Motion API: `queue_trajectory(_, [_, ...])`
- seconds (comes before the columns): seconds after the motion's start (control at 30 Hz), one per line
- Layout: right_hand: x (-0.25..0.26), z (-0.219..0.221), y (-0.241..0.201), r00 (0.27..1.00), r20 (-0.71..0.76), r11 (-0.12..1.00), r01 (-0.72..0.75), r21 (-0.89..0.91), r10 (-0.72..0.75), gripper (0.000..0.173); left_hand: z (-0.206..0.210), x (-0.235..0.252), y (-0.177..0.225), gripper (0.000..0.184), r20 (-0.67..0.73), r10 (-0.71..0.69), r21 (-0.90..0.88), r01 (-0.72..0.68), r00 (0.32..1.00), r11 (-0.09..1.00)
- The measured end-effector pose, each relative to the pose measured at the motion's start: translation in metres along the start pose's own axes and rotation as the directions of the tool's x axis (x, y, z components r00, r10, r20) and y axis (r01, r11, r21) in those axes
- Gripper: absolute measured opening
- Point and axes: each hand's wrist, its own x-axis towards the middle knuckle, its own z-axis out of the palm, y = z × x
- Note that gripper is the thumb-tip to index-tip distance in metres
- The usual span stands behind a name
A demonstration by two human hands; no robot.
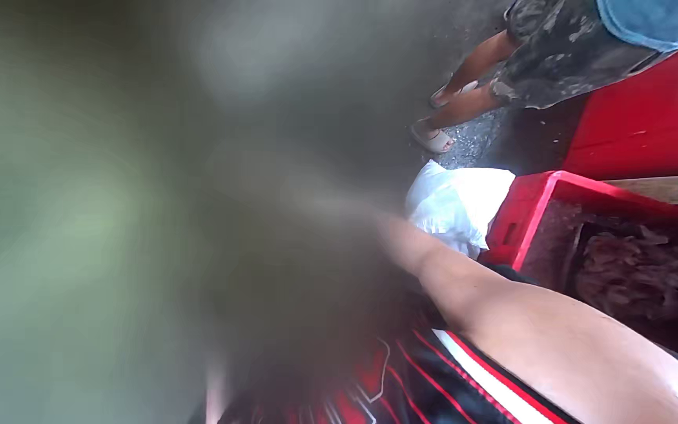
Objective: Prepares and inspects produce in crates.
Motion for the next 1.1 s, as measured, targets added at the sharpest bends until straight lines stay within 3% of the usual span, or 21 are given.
queue_trajectory(0.1, [-0.029,-0.059,0.02,0.986,-0.053,0.987,-0.161,-0.024,0.159,0.041,0.028,0.02,-0.027,0.045,0.001,-0.063,-0.012,0.063,0.998,0.998])
queue_trajectory(0.17, [-0.006,-0.089,0.057,0.963,-0.11,0.969,-0.244,0.023,0.245,0.042,0.059,0.043,-0.038,0.044,-0.026,-0.152,-0.048,0.151,0.988,0.987])
queue_trajectory(0.27, [0.048,-0.125,0.122,0.934,-0.212,0.957,-0.269,0.108,0.287,0.043,0.122,0.099,-0.016,0.039,-0.02,-0.305,-0.08,0.302,0.952,0.95])
queue_trajectory(0.37, [0.037,-0.183,0.143,0.909,-0.183,0.914,-0.327,0.24,0.373,0.043,0.182,0.153,0.013,0.036,0.089,-0.328,0.079,0.322,0.94,0.943])
queue_trajectory(0.5, [0.05,-0.231,0.185,0.901,-0.208,0.905,-0.317,0.286,0.381,0.042,0.244,0.205,0.05,0.031,0.205,-0.275,0.176,0.241,0.939,0.955])
queue_trajectory(0.67, [0.06,-0.254,0.225,0.885,-0.23,0.857,-0.28,0.433,0.405,0.042,0.296,0.259,0.14,0.032,0.379,-0.276,0.457,0.081,0.883,0.886])
queue_trajectory(0.77, [0.135,-0.22,0.274,0.84,-0.422,0.905,-0.17,0.391,0.34,0.039,0.309,0.28,0.177,0.029,0.509,-0.289,0.525,-0.027,0.81,0.85])
queue_trajectory(0.83, [0.148,-0.227,0.278,0.899,-0.331,0.921,-0.163,0.354,0.286,0.043,0.313,0.296,0.196,0.027,0.602,-0.297,0.537,-0.101,0.741,0.837])
queue_trajectory(0.9, [0.146,-0.244,0.267,0.926,-0.269,0.926,-0.164,0.341,0.263,0.045,0.324,0.319,0.217,0.029,0.65,-0.376,0.562,-0.084,0.661,0.823])
queue_trajectory(1.1, [0.157,-0.291,0.268,0.883,-0.377,0.928,-0.149,0.341,0.281,0.04,0.362,0.395,0.189,0.04,0.755,-0.362,0.471,-0.069,0.546,0.879])
